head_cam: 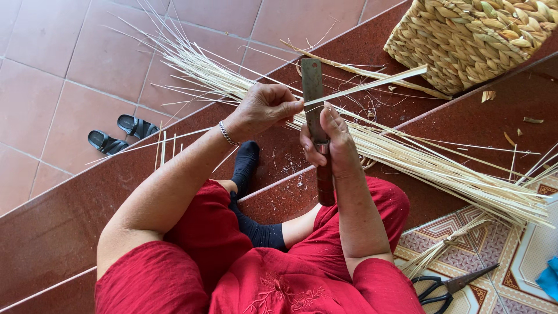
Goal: The person sits on the floor and uses a knife to split and smooth thin bamboo strips. They repeatedly pull strips through the blade to thin them and separate fibers, then set the processed strips aside.
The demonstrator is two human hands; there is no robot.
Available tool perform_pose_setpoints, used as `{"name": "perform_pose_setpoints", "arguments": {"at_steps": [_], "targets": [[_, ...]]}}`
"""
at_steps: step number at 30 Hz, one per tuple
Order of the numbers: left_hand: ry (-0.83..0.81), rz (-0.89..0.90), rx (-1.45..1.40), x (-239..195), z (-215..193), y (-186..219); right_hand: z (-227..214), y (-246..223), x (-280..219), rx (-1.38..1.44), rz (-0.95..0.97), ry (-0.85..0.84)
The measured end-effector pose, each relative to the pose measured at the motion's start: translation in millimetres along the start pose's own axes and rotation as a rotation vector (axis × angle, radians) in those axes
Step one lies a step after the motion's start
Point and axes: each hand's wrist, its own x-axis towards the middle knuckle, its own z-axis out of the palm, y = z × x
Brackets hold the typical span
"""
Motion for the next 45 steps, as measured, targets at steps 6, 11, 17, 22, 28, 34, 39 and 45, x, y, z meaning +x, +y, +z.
{"name": "perform_pose_setpoints", "arguments": {"at_steps": [6, 11, 17, 22, 28, 34, 39, 45], "targets": [[0.172, 0.292, 0.487, 3.3, 1.6, 24.7, -6.8, -27.7, -4.4, -0.162, -0.018, 0.079], [0.126, 0.625, 0.536, 19.7, 29.1, 62.1, -12.4, -24.0, -7.9, -0.231, 0.023, 0.091], [0.119, 0.721, 0.663, 59.8, 85.8, 83.8, -19.3, -43.7, -37.6, -0.349, 0.048, 0.333], [0.153, 0.651, 0.662, 73.1, 120.5, 91.1, -16.9, -58.0, -60.5, -0.438, 0.054, 0.235], [0.198, 0.575, 0.575, 66.7, 130.5, 86.2, -23.3, -53.9, -71.7, -0.324, 0.028, 0.199], [0.224, 0.544, 0.332, 44.7, 89.5, 63.6, -26.9, -40.0, -61.1, -0.362, -0.036, 0.24], [0.259, 0.511, 0.15, 33.5, 60.2, 43.0, -26.9, -43.0, -51.3, -0.417, 0.021, 0.268], [0.125, 0.454, -0.034, 11.7, 67.3, 66.8, 4.6, -59.0, -80.0, -0.46, 0.095, 0.262]]}}
